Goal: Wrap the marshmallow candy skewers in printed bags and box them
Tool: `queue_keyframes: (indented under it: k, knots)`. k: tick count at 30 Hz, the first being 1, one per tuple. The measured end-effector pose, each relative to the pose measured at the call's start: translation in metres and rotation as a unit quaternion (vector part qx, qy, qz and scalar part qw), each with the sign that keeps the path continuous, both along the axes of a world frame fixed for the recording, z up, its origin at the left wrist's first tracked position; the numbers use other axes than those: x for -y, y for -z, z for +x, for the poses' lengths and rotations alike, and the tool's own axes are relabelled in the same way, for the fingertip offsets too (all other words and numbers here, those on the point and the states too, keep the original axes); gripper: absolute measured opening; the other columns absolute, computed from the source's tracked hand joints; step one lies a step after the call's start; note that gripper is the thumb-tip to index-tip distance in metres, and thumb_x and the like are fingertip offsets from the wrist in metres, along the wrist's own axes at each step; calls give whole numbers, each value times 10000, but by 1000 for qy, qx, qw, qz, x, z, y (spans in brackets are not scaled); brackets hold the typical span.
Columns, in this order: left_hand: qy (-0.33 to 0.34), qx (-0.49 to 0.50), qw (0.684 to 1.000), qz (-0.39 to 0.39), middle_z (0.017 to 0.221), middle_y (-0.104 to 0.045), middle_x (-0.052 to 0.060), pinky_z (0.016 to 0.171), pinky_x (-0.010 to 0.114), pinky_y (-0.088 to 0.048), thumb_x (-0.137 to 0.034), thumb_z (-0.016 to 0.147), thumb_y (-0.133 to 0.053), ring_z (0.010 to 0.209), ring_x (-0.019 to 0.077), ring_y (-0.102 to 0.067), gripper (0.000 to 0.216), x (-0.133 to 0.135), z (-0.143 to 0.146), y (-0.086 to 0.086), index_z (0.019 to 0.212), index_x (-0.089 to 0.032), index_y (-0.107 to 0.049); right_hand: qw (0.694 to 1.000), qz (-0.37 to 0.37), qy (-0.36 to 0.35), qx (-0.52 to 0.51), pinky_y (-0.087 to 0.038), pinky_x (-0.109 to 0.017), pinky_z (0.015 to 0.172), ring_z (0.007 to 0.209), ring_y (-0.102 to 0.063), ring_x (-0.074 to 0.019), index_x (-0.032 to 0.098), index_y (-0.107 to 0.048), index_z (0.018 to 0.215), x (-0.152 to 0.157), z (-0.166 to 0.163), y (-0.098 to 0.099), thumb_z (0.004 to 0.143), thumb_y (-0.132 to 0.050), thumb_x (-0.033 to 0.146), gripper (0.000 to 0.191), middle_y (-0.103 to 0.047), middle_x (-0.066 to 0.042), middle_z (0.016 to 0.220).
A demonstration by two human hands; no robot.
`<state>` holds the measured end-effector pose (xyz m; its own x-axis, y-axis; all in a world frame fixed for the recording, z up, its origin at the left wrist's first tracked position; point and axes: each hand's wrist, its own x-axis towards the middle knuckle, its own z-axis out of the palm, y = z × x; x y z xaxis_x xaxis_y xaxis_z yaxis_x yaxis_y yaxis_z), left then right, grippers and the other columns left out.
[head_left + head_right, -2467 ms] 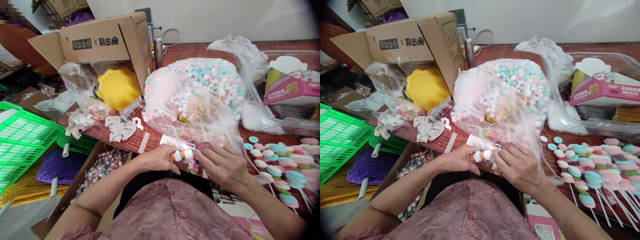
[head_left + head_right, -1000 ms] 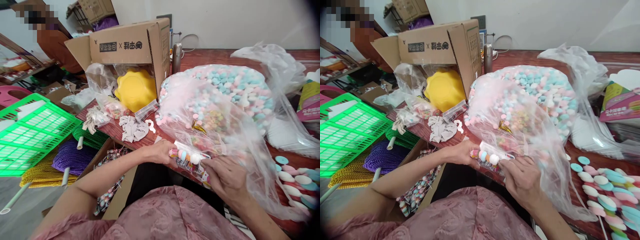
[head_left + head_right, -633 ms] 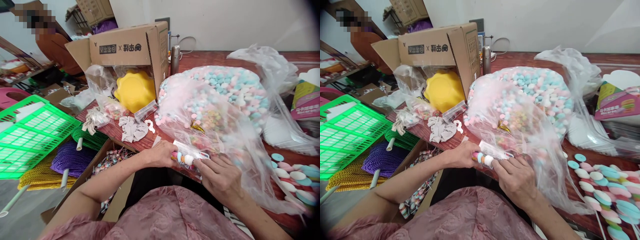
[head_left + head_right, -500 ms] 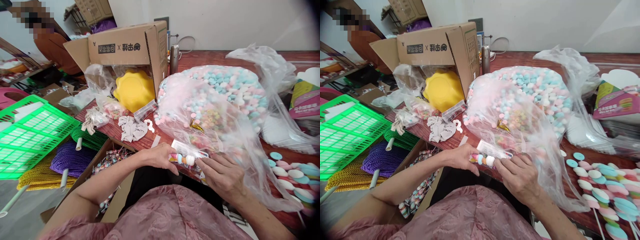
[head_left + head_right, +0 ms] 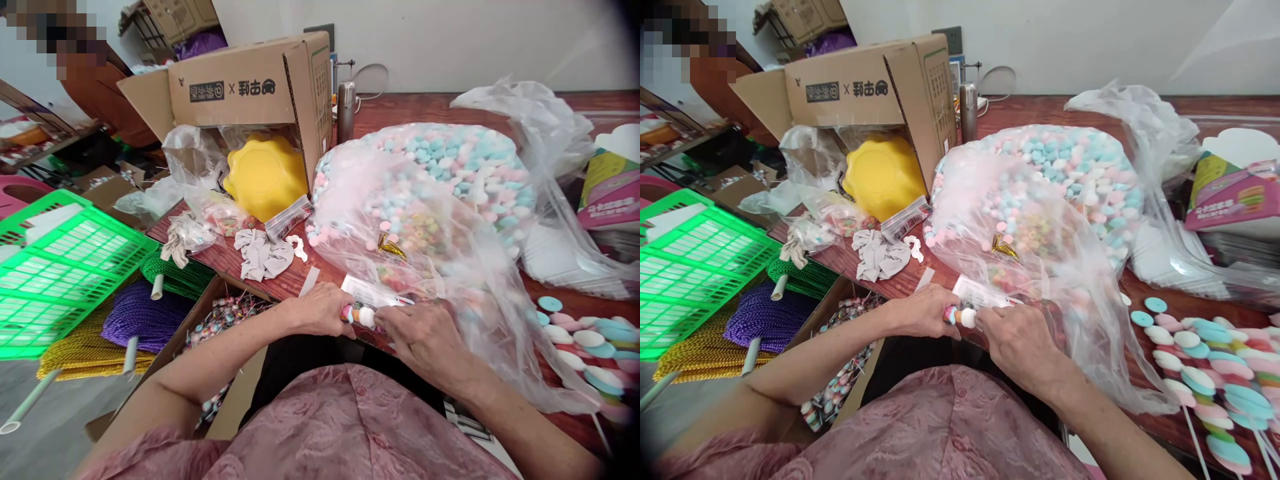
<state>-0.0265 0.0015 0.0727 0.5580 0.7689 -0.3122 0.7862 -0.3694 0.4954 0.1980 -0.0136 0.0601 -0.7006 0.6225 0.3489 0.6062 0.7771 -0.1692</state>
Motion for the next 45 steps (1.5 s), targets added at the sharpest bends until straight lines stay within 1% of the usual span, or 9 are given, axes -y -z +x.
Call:
queue_keyframes:
  k: [11, 16, 22, 26, 28, 32, 35, 40, 45]
  knots:
    - [38, 50, 997, -54, 652, -632, -19, 532, 237, -302, -337, 681, -795, 598, 144, -559, 202, 0, 8, 5, 754, -187, -681, 996, 35, -12, 81, -253, -330, 591, 559, -557, -162, 195, -590, 745, 5, -18, 0, 808, -543, 63, 153, -654, -18, 631]
    - [22, 68, 994, -82, 641, -621, -29, 542, 222, -330, -382, 705, -776, 640, 142, -579, 243, 0, 8, 5, 748, -168, -669, 998, 48, -30, 19, -258, -331, 599, 560, -523, -152, 188, -601, 733, 3, -32, -1, 792, -528, 63, 157, -642, -16, 640]
    - [20, 110, 989, -102, 975, -673, 19, 724, 251, -424, -364, 575, -852, 864, 194, -600, 705, -6, -20, -11, 1199, -176, -585, 990, 79, -96, -70, -300, -326, 662, 626, -496, -144, 170, -636, 829, -9, -25, -6, 883, -478, 95, 183, -615, -14, 676]
    - [16, 94, 981, -169, 684, -553, -60, 614, 201, -360, -230, 687, -740, 645, 106, -497, 201, -7, -36, -10, 851, -153, -652, 987, 76, -118, -72, -349, -349, 749, 777, -563, -176, 186, -663, 964, -20, -8, -10, 891, -441, 87, 253, -665, -48, 811]
    - [-13, 125, 975, -181, 645, -501, -67, 573, 190, -332, -194, 730, -674, 601, 87, -446, 90, -4, -37, -6, 784, -140, -626, 989, 87, -108, -51, -350, -342, 727, 798, -583, -181, 190, -667, 967, -25, 3, -10, 895, -445, 83, 256, -666, -52, 802]
    - [-21, 177, 975, -131, 734, -574, -40, 617, 196, -359, -269, 814, -633, 655, 101, -491, 141, 3, -30, -2, 871, -141, -653, 993, 72, -76, -54, -340, -298, 633, 680, -554, -149, 187, -646, 892, -26, 17, -7, 906, -464, 97, 203, -638, -30, 722]
    - [-13, 119, 990, -78, 785, -647, -15, 659, 212, -373, -297, 795, -685, 710, 134, -560, 177, 6, -18, -3, 915, -168, -677, 994, 53, -71, -58, -313, -296, 592, 584, -470, -141, 186, -602, 774, -15, 4, -2, 876, -449, 73, 216, -576, -15, 644]
    - [-25, 57, 995, -80, 763, -665, -4, 607, 222, -355, -358, 713, -781, 710, 159, -586, 269, 7, -11, -1, 868, -168, -670, 996, 51, -48, -58, -282, -308, 592, 589, -470, -147, 171, -590, 742, -1, -25, 10, 827, -440, 32, 221, -571, -26, 651]
    - [-57, 102, 990, -82, 799, -643, -27, 646, 210, -377, -354, 734, -769, 741, 139, -577, 292, 12, -23, -3, 918, -162, -648, 997, 28, -36, -60, -271, -294, 586, 579, -474, -142, 163, -612, 766, -13, -8, 11, 887, -437, 86, 226, -571, -21, 633]
